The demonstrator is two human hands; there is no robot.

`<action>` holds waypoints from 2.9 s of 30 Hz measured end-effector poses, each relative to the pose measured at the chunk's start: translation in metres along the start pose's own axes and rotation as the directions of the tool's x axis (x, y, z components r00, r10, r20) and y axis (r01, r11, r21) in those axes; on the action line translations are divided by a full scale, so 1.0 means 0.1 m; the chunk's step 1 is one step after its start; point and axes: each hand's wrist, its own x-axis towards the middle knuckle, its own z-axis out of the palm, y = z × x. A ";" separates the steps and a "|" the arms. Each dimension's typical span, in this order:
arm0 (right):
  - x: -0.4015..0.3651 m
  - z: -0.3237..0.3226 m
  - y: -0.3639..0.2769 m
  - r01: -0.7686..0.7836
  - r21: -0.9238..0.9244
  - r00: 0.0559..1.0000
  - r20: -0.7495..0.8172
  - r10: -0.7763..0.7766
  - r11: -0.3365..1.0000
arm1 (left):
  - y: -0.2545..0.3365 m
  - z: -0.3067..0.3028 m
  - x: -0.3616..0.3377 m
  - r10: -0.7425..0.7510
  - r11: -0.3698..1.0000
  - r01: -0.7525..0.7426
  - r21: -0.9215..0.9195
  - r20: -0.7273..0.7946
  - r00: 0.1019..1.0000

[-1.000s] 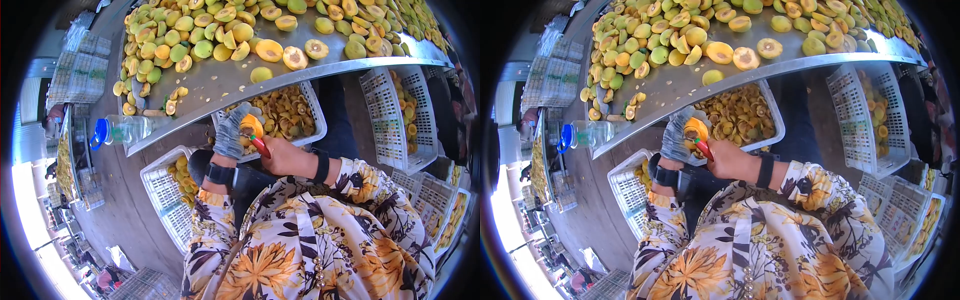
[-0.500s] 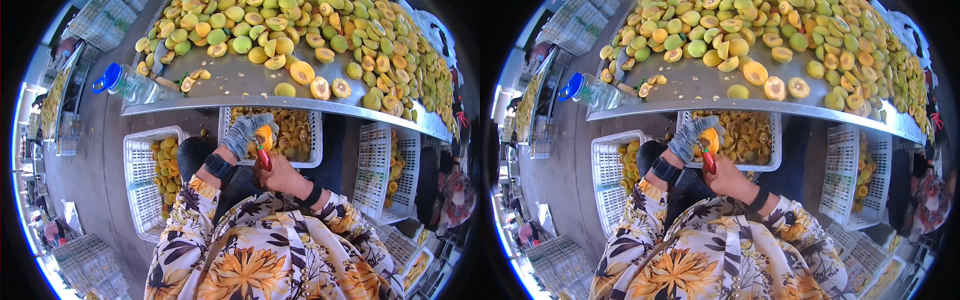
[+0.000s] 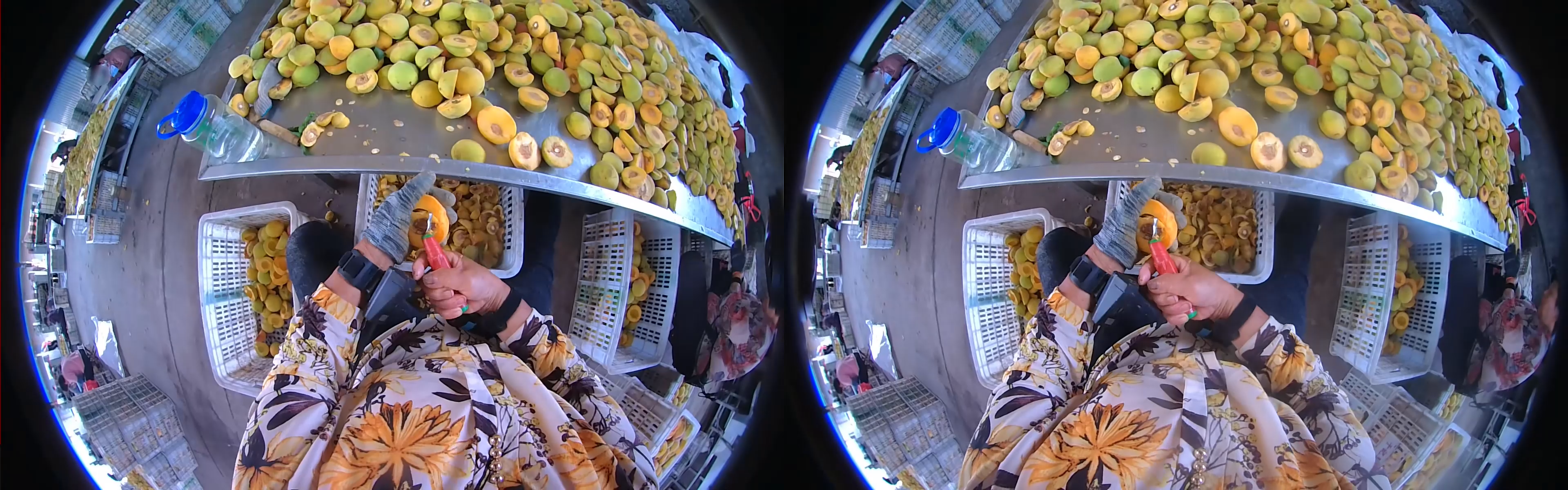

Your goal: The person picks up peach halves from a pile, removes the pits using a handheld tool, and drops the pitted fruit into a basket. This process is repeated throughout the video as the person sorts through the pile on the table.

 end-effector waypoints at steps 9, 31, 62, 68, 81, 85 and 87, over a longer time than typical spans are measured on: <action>-0.06 0.20 -0.06 -0.078 -0.197 0.983 -0.180 0.042 0.977 | -0.11 0.06 -0.04 0.270 0.942 -0.269 0.201 0.025 0.963; -0.24 -0.54 0.06 -0.274 -0.941 0.575 0.006 -0.818 -0.200 | 0.72 -0.52 -0.18 0.724 -0.285 0.008 0.958 0.210 0.657; -0.06 -0.04 -0.22 0.054 -0.998 0.087 0.015 -0.996 -0.010 | -0.42 0.00 0.34 0.333 0.943 -0.322 0.089 -0.204 0.921; -0.22 -0.01 0.02 -0.120 -0.988 0.345 -0.132 -0.929 0.095 | -0.38 0.19 0.24 0.491 0.847 -0.439 0.300 -0.123 0.863; -0.32 0.08 0.17 -0.100 -0.963 0.260 -0.268 -0.928 0.250 | -0.44 0.79 -0.03 0.716 0.149 -0.581 0.801 0.318 0.622; -0.31 -0.13 0.19 -0.100 -0.978 0.400 -0.210 -0.892 0.185 | -0.23 0.47 0.19 0.458 0.670 -0.508 0.541 0.238 0.857; -0.33 -0.16 0.17 -0.072 -0.992 0.530 -0.123 -0.839 0.101 | -0.13 0.33 0.31 0.146 0.854 -0.277 0.441 0.307 0.940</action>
